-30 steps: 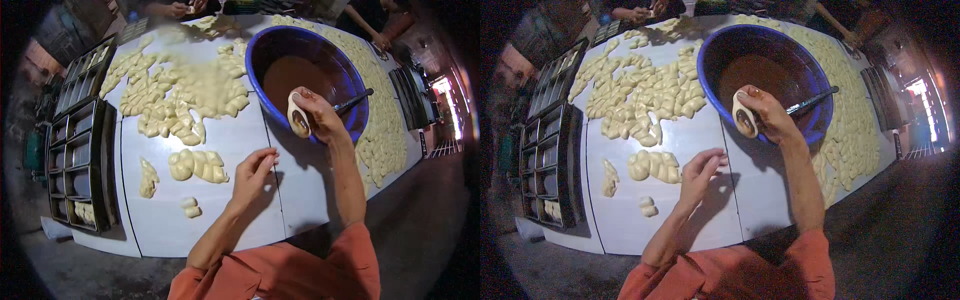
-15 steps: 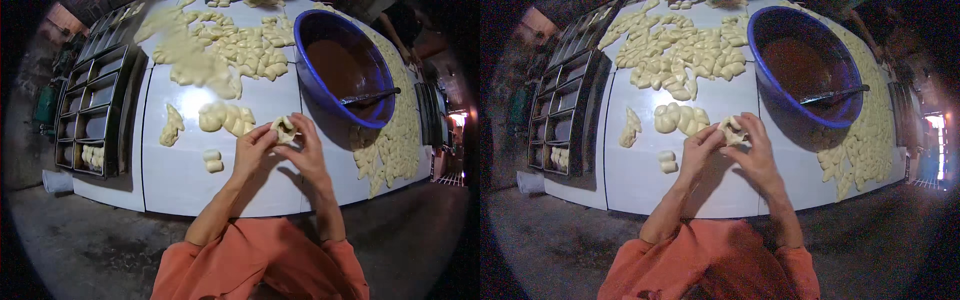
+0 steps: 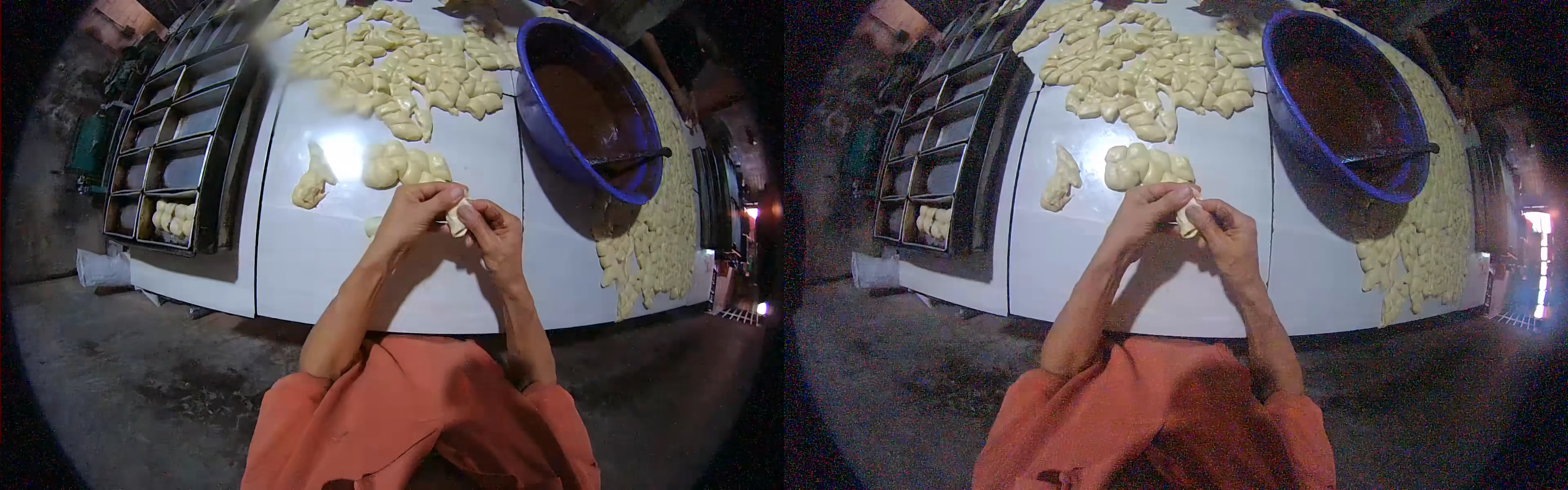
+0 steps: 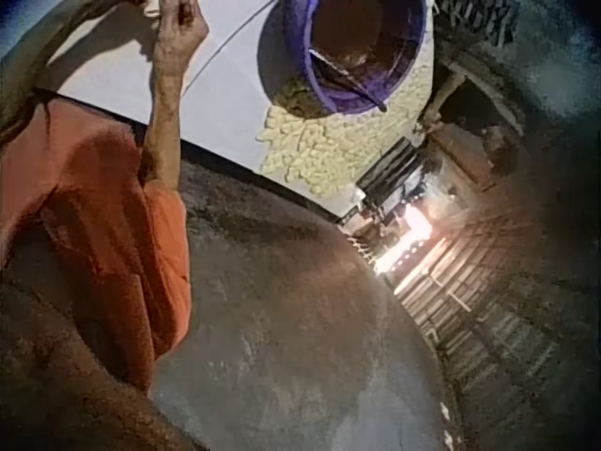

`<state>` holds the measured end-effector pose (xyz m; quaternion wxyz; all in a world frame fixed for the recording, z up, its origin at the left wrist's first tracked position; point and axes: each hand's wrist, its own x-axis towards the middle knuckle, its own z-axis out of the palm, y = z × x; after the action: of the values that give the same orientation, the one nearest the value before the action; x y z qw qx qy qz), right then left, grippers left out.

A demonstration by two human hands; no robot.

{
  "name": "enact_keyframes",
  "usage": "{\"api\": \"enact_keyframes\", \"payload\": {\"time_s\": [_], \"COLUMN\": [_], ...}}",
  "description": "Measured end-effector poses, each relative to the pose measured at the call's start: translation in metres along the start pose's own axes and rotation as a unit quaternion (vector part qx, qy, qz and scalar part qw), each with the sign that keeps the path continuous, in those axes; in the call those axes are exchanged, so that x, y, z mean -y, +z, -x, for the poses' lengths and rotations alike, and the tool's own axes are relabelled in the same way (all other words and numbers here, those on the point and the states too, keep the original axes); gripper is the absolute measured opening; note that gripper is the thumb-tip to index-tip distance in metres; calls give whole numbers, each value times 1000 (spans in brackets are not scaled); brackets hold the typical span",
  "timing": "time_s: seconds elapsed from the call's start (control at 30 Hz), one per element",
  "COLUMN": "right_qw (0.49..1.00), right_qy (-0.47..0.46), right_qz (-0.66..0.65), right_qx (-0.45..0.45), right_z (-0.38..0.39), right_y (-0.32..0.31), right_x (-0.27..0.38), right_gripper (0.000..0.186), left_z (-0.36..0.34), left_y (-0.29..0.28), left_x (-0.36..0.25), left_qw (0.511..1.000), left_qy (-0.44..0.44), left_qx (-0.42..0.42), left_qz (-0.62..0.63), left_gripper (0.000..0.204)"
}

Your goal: The person fills small portions of dough with a dark paste from a bowl and shapes them into small braided loaves, then places the formed pastries into metal baking pans.

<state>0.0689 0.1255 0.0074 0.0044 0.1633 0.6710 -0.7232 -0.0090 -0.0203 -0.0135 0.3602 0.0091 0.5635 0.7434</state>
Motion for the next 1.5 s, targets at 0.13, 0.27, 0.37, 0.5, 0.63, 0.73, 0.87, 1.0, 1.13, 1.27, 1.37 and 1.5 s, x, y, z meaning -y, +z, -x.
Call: {"api": "enact_keyframes", "payload": {"time_s": [0.13,0.27,0.37,0.5,0.63,0.73,0.87,1.0,1.13,1.27,1.37,1.5], "right_qw": [996,937,916,885,902,897,947,966,963,997,966,919], "right_qy": [-57,-228,-303,-409,-386,-389,-259,-157,-176,10,-13,-96], "right_qz": [65,258,262,206,120,155,153,203,189,28,240,372], "right_qx": [19,63,19,-83,-152,-145,-117,-20,80,71,98,83], "right_z": [2,9,2,-4,-6,-12,-13,6,24,15,-4,-6], "right_y": [-4,-2,-3,12,25,20,20,19,8,22,27,35], "right_x": [-6,1,-16,-19,-38,-36,-40,-25,-40,-37,-52,-46], "right_gripper": [29,39,37,25,20,17,18,17,31,26,23,30], "left_z": [11,8,23,29,31,37,38,44,61,78,81,71], "left_y": [3,-14,-1,-1,-1,3,-3,-12,-19,-36,-53,-53], "left_x": [1,3,-6,-2,7,14,27,44,46,32,21,25], "left_qw": [1000,999,998,995,994,990,987,995,994,959,882,742], "left_qy": [22,28,33,88,93,112,119,46,58,108,225,286], "left_qx": [-11,14,15,29,47,53,-47,-77,-88,-220,-273,-152], "left_qz": [8,36,41,35,40,68,-102,36,1,-140,-310,-587], "left_gripper": [38,35,31,29,26,28,24,22,31,35,34,39]}}
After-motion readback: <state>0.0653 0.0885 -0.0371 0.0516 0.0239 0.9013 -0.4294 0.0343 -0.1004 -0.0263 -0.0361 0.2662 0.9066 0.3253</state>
